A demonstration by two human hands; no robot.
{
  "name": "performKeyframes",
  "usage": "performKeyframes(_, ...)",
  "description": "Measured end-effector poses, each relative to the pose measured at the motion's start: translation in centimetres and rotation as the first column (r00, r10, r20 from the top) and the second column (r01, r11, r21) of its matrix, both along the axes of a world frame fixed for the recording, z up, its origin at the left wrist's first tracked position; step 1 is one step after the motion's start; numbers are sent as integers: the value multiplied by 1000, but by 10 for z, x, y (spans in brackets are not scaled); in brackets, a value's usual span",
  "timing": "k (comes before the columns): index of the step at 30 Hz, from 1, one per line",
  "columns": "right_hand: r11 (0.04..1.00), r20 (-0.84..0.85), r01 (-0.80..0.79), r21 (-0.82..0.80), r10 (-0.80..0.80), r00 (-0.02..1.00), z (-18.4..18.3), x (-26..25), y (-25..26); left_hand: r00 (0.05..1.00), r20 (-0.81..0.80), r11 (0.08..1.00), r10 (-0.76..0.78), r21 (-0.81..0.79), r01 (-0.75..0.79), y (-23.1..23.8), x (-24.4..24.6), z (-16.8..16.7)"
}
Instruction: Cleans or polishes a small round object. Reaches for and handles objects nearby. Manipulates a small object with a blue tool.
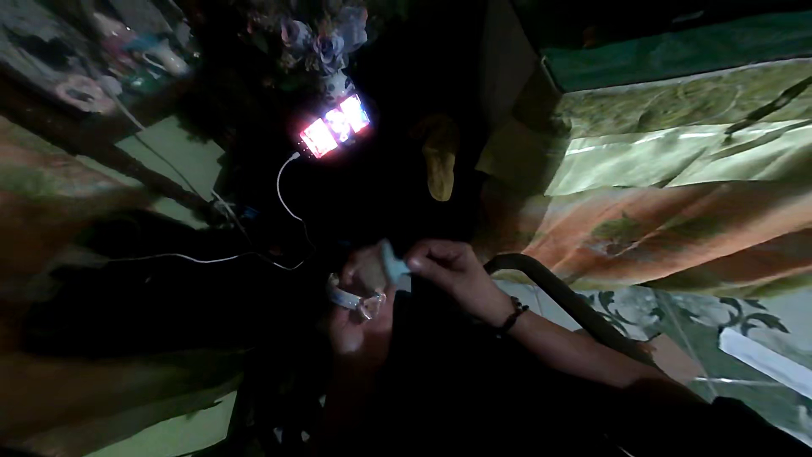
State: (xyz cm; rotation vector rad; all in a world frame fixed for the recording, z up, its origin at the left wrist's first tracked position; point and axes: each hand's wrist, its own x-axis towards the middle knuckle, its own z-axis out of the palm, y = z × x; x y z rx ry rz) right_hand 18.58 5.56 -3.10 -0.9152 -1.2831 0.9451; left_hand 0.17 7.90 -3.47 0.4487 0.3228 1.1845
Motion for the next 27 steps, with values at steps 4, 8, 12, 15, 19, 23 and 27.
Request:
performKeyframes(4, 994, 170, 56, -94, -40, 985, -32, 17, 4, 996, -85, 991, -28, 131, 39, 6, -9, 2)
performKeyframes(8, 983, 121, 91, -162, -72, 990, -23, 29, 2, 970, -241, 999, -13, 29, 20, -1, -13, 7)
performKeyframes(12, 988, 22, -97, -117, 100, 995, -18, 10, -8, 989, -73, 961, -127, 237, 141, 11, -13, -7)
performKeyframes(15, 971, 73, -27, -237, 46, 996, -42, 13, -9, 997, -57, 965, -57, 254, 70, 10, -17, -5)
performKeyframes(19, 972, 90, 84, -219, -66, 994, -26, 17, -14, 960, -251, 991, 126, -9, -132, 1, -18, 13)
performKeyframes(23, 995, 225, -1, 100, -22, 974, -10, -3, -19, 989, -133, 998, 65, 26, -62, 9, -16, -1)
performKeyframes(27, 970, 513, 148, 191, -228, 828, -35, -2, -14, 994, -88, 997, 72, 33, -70, 8, -13, 0)
